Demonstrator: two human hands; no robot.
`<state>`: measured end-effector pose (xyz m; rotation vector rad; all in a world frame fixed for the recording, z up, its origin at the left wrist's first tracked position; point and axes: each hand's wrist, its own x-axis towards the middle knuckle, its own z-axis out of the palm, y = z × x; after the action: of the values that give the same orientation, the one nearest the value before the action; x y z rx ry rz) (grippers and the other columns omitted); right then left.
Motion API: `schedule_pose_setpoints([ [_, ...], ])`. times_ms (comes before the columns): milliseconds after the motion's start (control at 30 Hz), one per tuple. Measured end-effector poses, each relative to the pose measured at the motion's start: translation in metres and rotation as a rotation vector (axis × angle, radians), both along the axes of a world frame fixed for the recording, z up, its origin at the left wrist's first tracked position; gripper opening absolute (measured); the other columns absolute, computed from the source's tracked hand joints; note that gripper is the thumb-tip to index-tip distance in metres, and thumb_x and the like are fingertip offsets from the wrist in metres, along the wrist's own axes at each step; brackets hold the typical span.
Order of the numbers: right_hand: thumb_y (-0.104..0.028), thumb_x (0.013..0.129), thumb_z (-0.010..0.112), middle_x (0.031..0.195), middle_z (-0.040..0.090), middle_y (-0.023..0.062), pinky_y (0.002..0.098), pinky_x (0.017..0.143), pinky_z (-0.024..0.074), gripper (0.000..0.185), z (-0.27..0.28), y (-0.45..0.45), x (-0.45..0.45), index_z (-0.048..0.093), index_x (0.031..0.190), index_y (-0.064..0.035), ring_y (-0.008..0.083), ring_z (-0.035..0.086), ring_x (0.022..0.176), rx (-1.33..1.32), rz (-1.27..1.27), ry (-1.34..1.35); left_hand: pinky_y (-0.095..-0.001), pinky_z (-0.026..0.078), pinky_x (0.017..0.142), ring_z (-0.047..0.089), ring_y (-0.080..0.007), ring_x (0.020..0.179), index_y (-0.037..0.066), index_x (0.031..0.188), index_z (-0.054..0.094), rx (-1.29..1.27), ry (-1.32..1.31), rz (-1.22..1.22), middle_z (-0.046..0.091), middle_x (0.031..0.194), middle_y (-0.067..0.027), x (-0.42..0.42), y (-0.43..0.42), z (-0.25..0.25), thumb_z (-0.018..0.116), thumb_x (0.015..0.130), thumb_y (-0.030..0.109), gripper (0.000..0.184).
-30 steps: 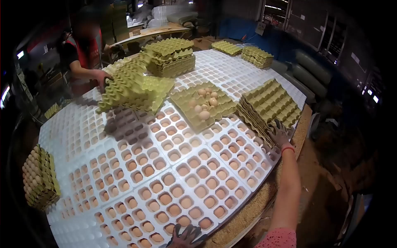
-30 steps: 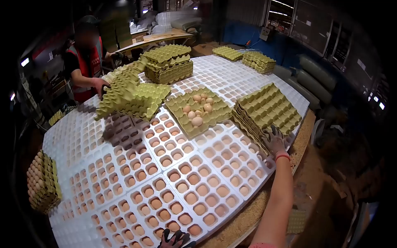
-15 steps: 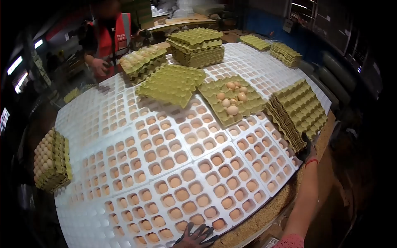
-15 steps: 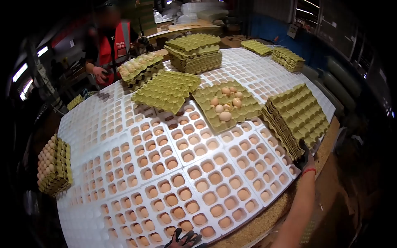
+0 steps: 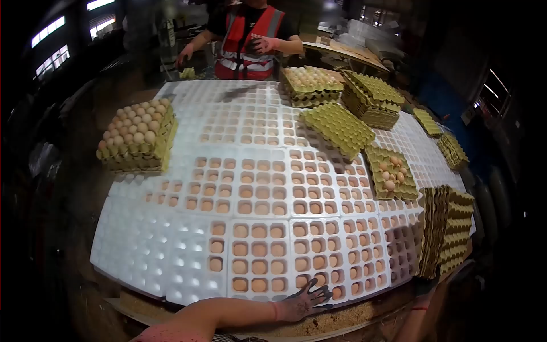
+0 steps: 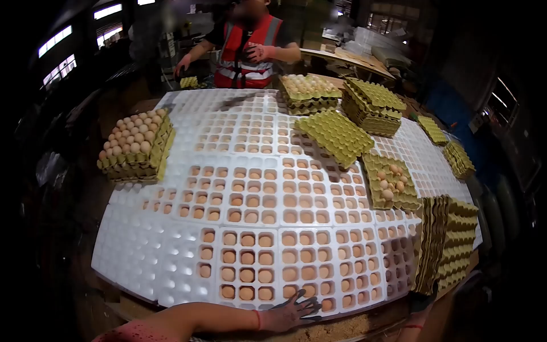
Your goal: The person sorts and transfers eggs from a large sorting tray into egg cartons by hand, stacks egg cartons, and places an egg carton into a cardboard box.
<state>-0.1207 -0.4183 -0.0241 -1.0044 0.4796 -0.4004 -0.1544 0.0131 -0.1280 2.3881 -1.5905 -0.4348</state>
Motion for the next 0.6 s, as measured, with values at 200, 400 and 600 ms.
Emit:
schedule_pose_setpoints([
  [200,-0.046,0.099,0.044,0.149,0.031,0.0076,0.0433,0.111,0.0232,0.060,0.024,0.184,-0.077,0.031,0.145,-0.0091,0.0235,0.030,0.133,0.108,0.263,-0.021,-0.0532,0.017,0.119,0.027,-0.0397,0.142,0.006,0.152,0.024,-0.477,0.030,0.204,0.031,0.150,-0.0229,-0.009,0.092,0.056,0.063,0.089,0.035,0.079],
  [400,-0.046,0.099,0.047,0.163,0.014,0.0063,0.0501,0.120,0.0087,0.072,-0.046,0.228,-0.094,0.019,0.156,-0.0127,0.0201,0.009,0.149,-0.238,0.407,0.070,-0.0470,0.035,0.110,0.039,-0.0419,0.131,0.000,0.141,0.042,-0.605,-0.382,1.152,0.043,0.139,-0.0241,-0.081,0.375,0.081,0.070,0.084,0.022,0.067],
  [600,-0.030,0.104,0.045,0.158,0.023,0.0140,0.0358,0.117,0.0228,0.061,-0.042,0.335,-0.138,0.023,0.153,-0.0018,0.0238,0.028,0.142,-0.902,-0.168,-0.005,-0.0459,0.038,0.106,0.043,-0.0440,0.126,-0.007,0.141,0.036,-0.509,-0.441,2.053,0.043,0.138,-0.0289,-0.226,0.631,0.009,0.066,0.089,0.024,0.067],
])
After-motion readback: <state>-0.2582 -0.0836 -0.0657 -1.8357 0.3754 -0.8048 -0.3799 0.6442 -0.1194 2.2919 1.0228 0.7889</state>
